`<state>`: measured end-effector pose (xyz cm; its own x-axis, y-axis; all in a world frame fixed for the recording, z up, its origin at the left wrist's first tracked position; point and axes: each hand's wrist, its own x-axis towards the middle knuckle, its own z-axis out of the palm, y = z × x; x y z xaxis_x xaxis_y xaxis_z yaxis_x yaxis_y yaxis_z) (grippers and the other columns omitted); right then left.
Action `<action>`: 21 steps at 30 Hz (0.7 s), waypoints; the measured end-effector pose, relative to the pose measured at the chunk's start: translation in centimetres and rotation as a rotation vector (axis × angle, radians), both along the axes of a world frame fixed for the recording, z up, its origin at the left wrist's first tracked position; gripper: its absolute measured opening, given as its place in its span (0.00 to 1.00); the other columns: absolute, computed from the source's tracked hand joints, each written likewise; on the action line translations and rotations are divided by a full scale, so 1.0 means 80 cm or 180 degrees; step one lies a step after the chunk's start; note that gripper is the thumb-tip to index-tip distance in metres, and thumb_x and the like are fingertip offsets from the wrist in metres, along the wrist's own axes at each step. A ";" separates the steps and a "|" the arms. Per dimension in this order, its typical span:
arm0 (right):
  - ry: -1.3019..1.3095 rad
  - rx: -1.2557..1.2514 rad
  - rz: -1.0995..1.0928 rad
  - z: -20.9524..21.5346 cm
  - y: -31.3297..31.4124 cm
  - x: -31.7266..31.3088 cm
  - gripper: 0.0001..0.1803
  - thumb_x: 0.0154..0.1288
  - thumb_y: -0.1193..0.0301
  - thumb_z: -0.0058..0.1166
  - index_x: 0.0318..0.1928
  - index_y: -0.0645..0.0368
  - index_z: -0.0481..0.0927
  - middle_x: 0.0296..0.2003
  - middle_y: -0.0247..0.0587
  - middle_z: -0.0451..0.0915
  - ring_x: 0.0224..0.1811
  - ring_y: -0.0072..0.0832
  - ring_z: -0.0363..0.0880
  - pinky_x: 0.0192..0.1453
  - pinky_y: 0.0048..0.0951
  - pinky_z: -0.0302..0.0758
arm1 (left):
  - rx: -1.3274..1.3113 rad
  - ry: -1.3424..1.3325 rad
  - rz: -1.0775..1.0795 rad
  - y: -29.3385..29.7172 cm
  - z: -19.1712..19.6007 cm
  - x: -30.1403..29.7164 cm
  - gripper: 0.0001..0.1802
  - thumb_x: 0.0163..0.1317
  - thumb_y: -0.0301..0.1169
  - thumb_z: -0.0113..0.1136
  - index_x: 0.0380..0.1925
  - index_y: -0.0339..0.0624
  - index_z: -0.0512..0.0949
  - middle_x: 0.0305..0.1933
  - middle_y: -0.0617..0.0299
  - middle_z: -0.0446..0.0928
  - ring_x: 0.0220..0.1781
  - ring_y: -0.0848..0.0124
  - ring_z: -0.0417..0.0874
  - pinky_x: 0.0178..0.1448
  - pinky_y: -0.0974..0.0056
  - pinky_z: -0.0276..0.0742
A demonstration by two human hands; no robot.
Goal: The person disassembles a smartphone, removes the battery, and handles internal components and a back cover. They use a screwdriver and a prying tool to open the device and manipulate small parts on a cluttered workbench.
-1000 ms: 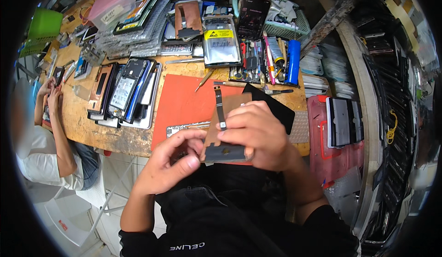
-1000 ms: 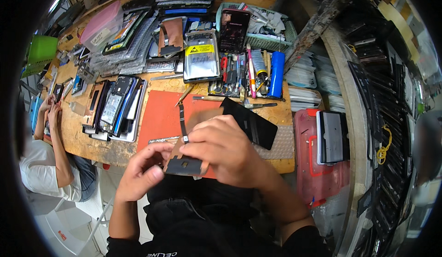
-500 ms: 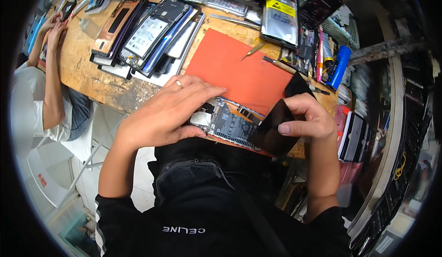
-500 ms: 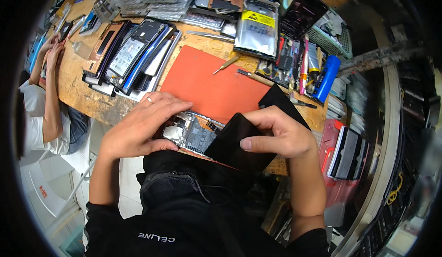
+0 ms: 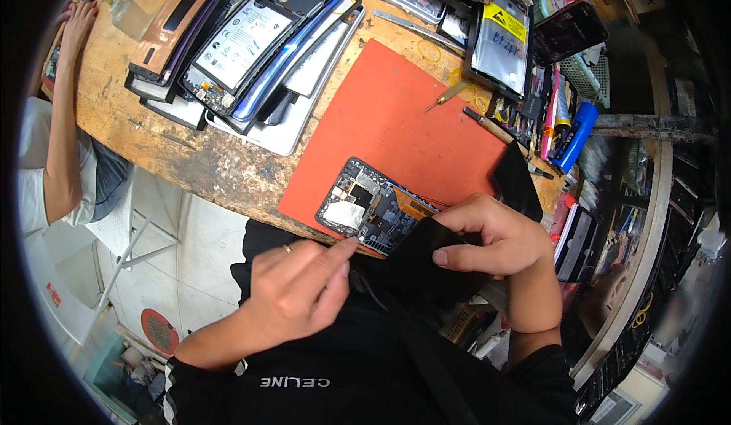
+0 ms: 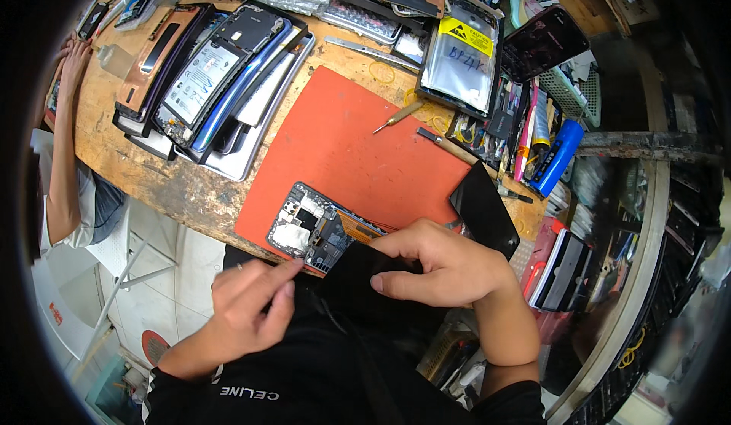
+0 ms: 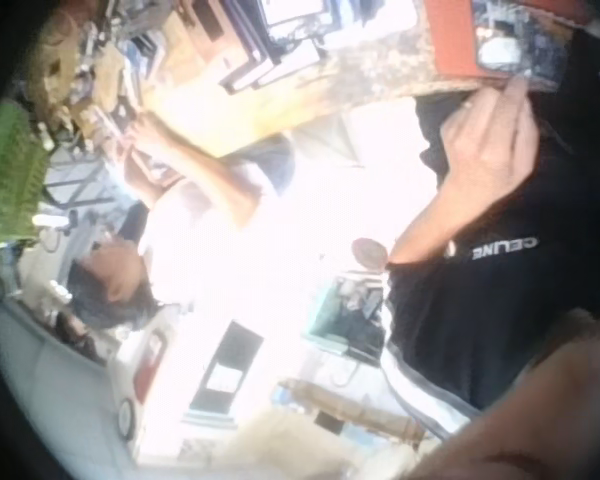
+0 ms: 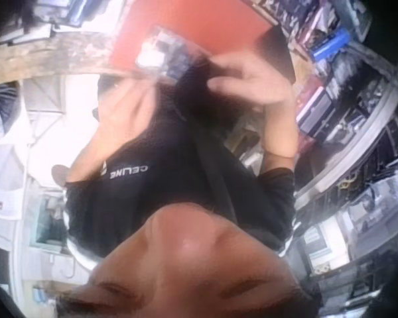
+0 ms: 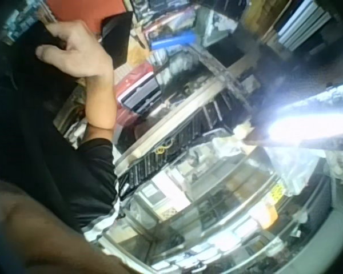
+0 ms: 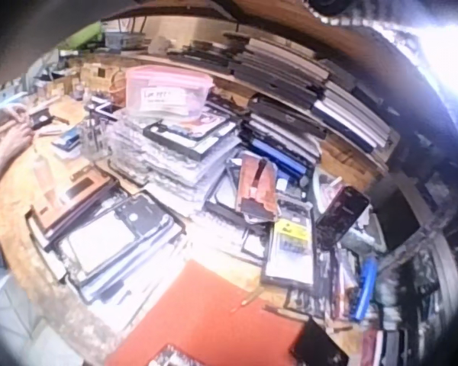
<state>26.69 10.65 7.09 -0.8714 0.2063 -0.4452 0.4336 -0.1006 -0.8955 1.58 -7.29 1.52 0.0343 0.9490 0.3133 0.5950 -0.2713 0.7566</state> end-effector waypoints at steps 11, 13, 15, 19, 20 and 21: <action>0.0237 -0.0174 0.0158 -0.008 0.009 -0.005 0.10 0.74 0.76 0.64 0.49 0.72 0.85 0.29 0.43 0.85 0.32 0.23 0.80 0.39 0.33 0.77 | -0.0125 0.0820 -0.0078 -0.005 0.001 0.025 0.38 0.53 0.26 0.72 0.68 0.27 0.80 0.33 0.57 0.77 0.25 0.64 0.78 0.32 0.62 0.75; 0.0246 -0.0149 0.0214 -0.009 0.011 -0.004 0.10 0.74 0.76 0.64 0.49 0.72 0.85 0.30 0.43 0.86 0.32 0.24 0.81 0.40 0.33 0.77 | -0.0073 0.0999 -0.0016 -0.005 -0.002 0.028 0.37 0.54 0.28 0.73 0.68 0.28 0.81 0.30 0.61 0.73 0.24 0.68 0.74 0.31 0.64 0.71; 0.0293 -0.0109 0.0227 -0.010 0.011 -0.003 0.11 0.74 0.76 0.63 0.50 0.72 0.85 0.31 0.44 0.87 0.33 0.25 0.82 0.41 0.33 0.78 | 0.0062 0.1139 0.0101 -0.007 -0.012 0.034 0.35 0.56 0.31 0.73 0.66 0.30 0.83 0.28 0.67 0.66 0.23 0.74 0.70 0.28 0.67 0.64; 0.0423 -0.0167 -0.0059 -0.007 0.007 -0.003 0.10 0.74 0.76 0.63 0.48 0.72 0.85 0.33 0.46 0.87 0.34 0.26 0.83 0.42 0.32 0.79 | -0.0006 0.1606 0.0171 -0.006 -0.003 0.040 0.37 0.52 0.31 0.71 0.66 0.31 0.84 0.25 0.69 0.62 0.22 0.75 0.66 0.27 0.65 0.58; 0.0407 -0.0170 -0.0051 -0.007 0.008 -0.003 0.09 0.73 0.76 0.63 0.48 0.72 0.85 0.33 0.46 0.87 0.34 0.26 0.83 0.42 0.32 0.79 | -0.0037 0.1640 0.0206 -0.006 0.000 0.042 0.37 0.52 0.31 0.71 0.66 0.31 0.84 0.25 0.69 0.62 0.22 0.75 0.66 0.27 0.65 0.58; 0.0392 -0.0174 -0.0042 -0.007 0.009 -0.003 0.09 0.73 0.77 0.63 0.48 0.72 0.84 0.33 0.47 0.87 0.34 0.26 0.84 0.42 0.33 0.79 | -0.0068 0.1674 0.0242 -0.005 0.003 0.045 0.37 0.51 0.31 0.70 0.65 0.31 0.84 0.24 0.69 0.61 0.22 0.75 0.65 0.27 0.65 0.57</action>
